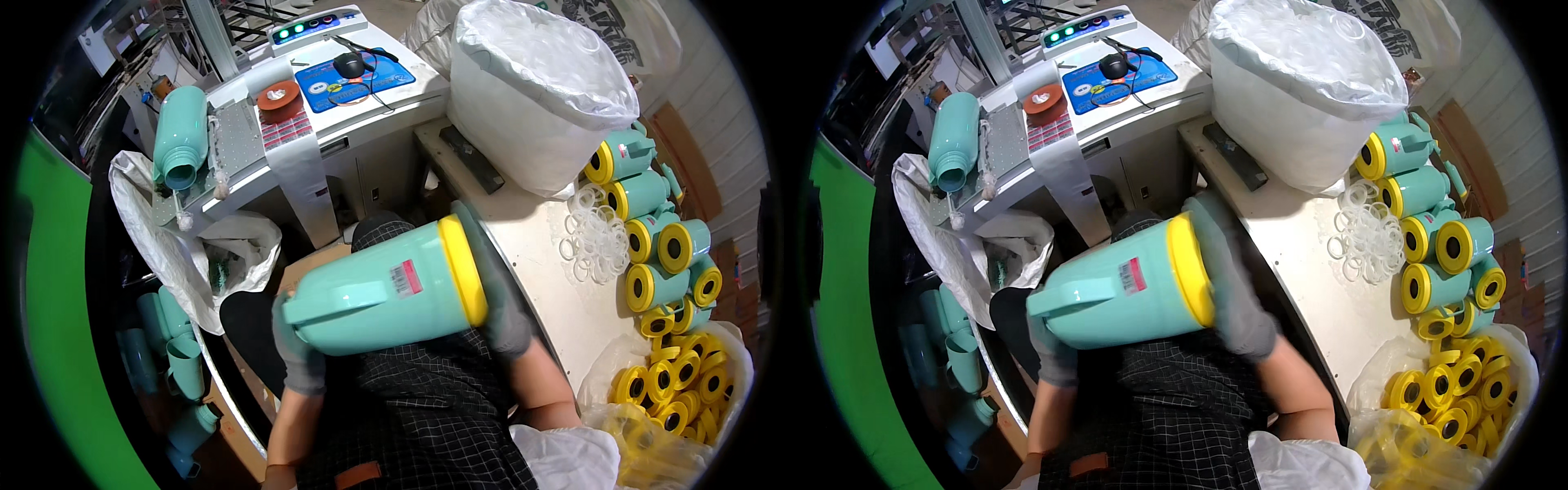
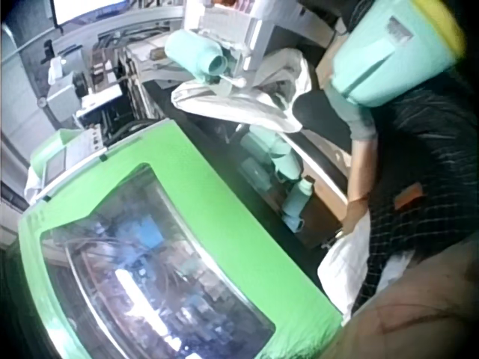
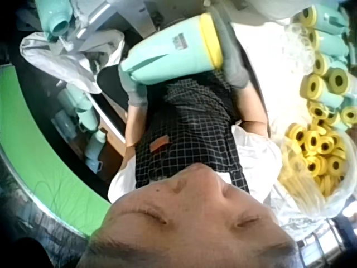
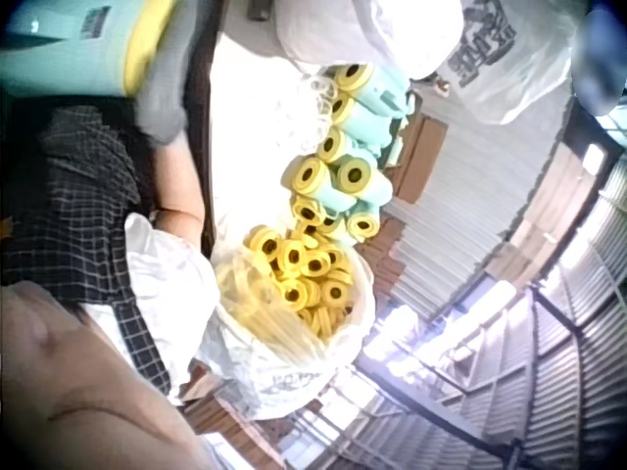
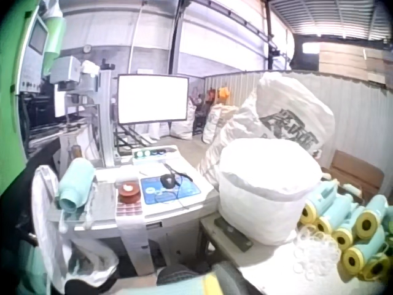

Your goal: The person sits on the floor and repeatedly assembles teal plastic containers by inserting clear plastic rings into the necks and screwing on yellow lids. The person handles the containers one at a time, placing the finished units into a white bag.

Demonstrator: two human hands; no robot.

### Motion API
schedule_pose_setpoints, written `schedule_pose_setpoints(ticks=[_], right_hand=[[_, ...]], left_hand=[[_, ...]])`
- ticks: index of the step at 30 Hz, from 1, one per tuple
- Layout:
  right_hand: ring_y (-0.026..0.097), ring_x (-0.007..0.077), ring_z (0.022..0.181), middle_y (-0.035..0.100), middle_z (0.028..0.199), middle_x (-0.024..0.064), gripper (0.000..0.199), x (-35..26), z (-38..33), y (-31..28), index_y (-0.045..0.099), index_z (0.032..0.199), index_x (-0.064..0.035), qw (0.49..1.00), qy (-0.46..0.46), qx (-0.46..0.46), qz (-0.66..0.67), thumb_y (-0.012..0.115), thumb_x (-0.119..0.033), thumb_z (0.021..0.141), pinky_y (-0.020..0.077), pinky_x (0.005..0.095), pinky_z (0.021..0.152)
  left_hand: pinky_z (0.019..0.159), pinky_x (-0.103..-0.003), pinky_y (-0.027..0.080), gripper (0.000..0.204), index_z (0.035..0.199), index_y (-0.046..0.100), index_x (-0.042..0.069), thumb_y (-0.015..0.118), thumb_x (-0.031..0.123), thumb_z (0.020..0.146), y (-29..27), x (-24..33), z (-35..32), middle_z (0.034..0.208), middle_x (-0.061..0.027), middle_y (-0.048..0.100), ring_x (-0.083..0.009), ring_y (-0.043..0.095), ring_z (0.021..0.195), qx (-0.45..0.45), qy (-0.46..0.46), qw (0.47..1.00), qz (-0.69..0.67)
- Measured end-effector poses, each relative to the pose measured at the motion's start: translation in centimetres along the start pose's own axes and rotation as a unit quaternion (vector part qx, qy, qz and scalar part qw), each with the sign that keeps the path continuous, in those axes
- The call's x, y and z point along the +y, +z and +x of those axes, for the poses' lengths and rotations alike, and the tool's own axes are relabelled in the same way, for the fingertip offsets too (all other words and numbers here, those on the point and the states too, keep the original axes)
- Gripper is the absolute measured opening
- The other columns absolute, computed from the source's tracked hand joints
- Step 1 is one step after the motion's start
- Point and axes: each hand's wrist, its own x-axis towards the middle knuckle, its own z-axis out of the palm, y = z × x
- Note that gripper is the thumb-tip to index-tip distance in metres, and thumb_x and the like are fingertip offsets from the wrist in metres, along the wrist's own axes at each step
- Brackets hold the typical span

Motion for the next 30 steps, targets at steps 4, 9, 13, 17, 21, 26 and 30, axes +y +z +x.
schedule_pose_setpoints(ticks=[4,9,13,17,21,26,30], right_hand=[[0.052,0.0304,0.127,0.048,0.146,0.0170,0.065,2.0,-1.9,1.4,0.045,0.154,0.0020,0.999,-0.018,0.005,-0.031,0.049,-0.045,0.109,0.0418,0.0436,0.112],[0.056,0.0261,0.116,0.055,0.136,0.0167,0.063,2.6,-4.4,3.7,0.048,0.151,0.0025,0.973,-0.093,0.120,-0.176,0.053,-0.045,0.109,0.0468,0.0398,0.104],[0.059,0.0190,0.101,0.062,0.124,0.0151,0.055,2.4,-6.6,2.3,0.054,0.142,0.0060,0.947,0.121,0.295,0.032,0.055,-0.038,0.108,0.0511,0.0325,0.090],[0.065,0.0302,0.117,0.064,0.137,0.0168,0.056,4.5,-8.9,-1.6,0.051,0.148,-0.0013,0.742,0.165,0.343,0.552,0.044,-0.043,0.112,0.0561,0.0437,0.101],[0.056,0.0290,0.133,0.058,0.147,0.0142,0.057,5.4,-10.5,-15.2,0.047,0.150,-0.0042,0.852,-0.007,0.391,0.347,0.044,-0.045,0.110,0.0473,0.0457,0.115],[0.062,0.0271,0.121,0.065,0.135,0.0141,0.048,-2.2,-2.2,-33.0,0.062,0.136,-0.0069,0.728,-0.177,0.488,0.447,0.059,-0.043,0.104,0.0490,0.0494,0.111],[0.065,0.0240,0.121,0.066,0.141,0.0113,0.037,3.6,5.0,-27.1,0.063,0.141,-0.0091,0.885,-0.210,0.309,0.279,0.054,-0.026,0.110,0.0526,0.0431,0.106]], left_hand=[[0.103,-0.034,0.050,0.031,0.135,0.057,0.003,0.051,0.021,0.110,-0.4,1.0,1.1,0.125,-0.0077,0.065,-0.0198,0.062,0.117,0.022,-0.064,0.996,-0.058],[0.101,-0.037,0.053,0.031,0.129,0.059,0.006,0.042,0.026,0.113,3.2,5.3,1.9,0.119,-0.0057,0.068,-0.0198,0.065,0.111,0.021,-0.122,0.970,-0.209],[0.105,-0.039,0.048,0.053,0.141,0.051,0.000,0.056,0.039,0.105,6.5,11.3,0.9,0.132,-0.0116,0.059,-0.0235,0.060,0.120,-0.079,0.095,0.991,0.056],[0.120,-0.047,0.034,0.106,0.165,0.024,0.004,0.077,0.057,0.089,11.1,11.9,0.8,0.159,-0.0141,0.040,-0.0280,0.044,0.142,-0.215,0.259,0.940,0.058],[0.121,-0.045,0.033,0.091,0.162,0.031,0.003,0.074,0.032,0.087,12.8,11.7,1.2,0.156,-0.0133,0.041,-0.0264,0.044,0.140,-0.235,0.187,0.953,0.044],[0.117,-0.042,0.037,0.080,0.155,0.041,0.001,0.055,0.005,0.076,11.4,11.3,1.7,0.144,-0.0124,0.047,-0.0252,0.049,0.131,-0.283,0.119,0.941,0.144],[0.108,-0.039,0.044,0.069,0.148,0.043,0.001,0.068,0.005,0.084,3.1,9.3,0.8,0.140,-0.0125,0.049,-0.0229,0.052,0.122,-0.066,0.024,0.987,0.145]])
